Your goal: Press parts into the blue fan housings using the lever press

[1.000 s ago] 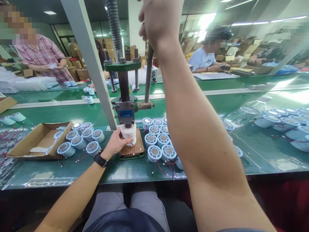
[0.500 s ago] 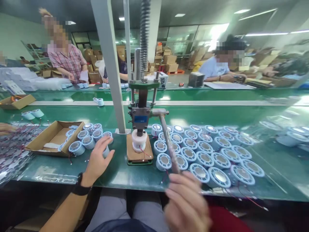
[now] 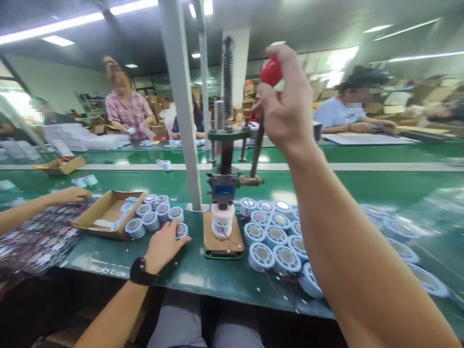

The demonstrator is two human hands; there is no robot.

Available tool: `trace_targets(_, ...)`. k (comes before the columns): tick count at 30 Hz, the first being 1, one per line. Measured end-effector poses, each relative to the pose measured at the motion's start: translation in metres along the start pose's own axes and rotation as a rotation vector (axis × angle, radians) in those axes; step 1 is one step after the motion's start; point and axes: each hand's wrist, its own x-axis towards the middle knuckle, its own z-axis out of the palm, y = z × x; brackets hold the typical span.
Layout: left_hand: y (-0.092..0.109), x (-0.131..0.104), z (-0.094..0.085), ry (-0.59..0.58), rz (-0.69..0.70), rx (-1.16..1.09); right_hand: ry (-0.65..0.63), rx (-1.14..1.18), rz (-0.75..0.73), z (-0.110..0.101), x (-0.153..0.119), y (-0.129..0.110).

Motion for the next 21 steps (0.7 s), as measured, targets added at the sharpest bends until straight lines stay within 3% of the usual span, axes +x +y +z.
trace_targets(2, 0.001, -0.002, -0.002, 0.029, 0.032, -0.049, 0.065, -0.026, -0.01, 0.012, -0.03, 0.005)
trace_targets(5, -0.023, 0.003, -0.022, 0.159, 0.074, -0.118, 0.214, 0.077, -0.016, 0.032, -0.121, 0.015)
trace_targets(7, -0.059, 0.014, -0.045, 0.249, -0.015, -0.122, 0.301, 0.224, 0.051, 0.051, -0.19, 0.023)
trace_targets(8, -0.082, 0.023, -0.059, 0.266, -0.102, -0.108, 0.283, 0.254, 0.134, 0.062, -0.22, 0.028)
trace_targets(11, -0.151, 0.055, -0.09, 0.228, -0.274, -0.082, 0.065, 0.236, 0.447, 0.093, -0.282, 0.04)
trace_targets(13, -0.186, 0.075, -0.098, 0.136, -0.333, -0.092, -0.056, 0.191, 0.6, 0.107, -0.295, 0.045)
trace_targets(15, -0.208, 0.089, -0.096, 0.04, -0.378, -0.12, -0.046, 0.171, 0.665, 0.115, -0.295, 0.046)
trace_targets(18, -0.222, 0.1, -0.084, -0.063, -0.447, -0.192, 0.046, 0.186, 0.645, 0.116, -0.29, 0.042)
trace_targets(21, -0.227, 0.102, -0.076, -0.09, -0.507, -0.292, 0.046, 0.133, 0.598, 0.1, -0.297, 0.031)
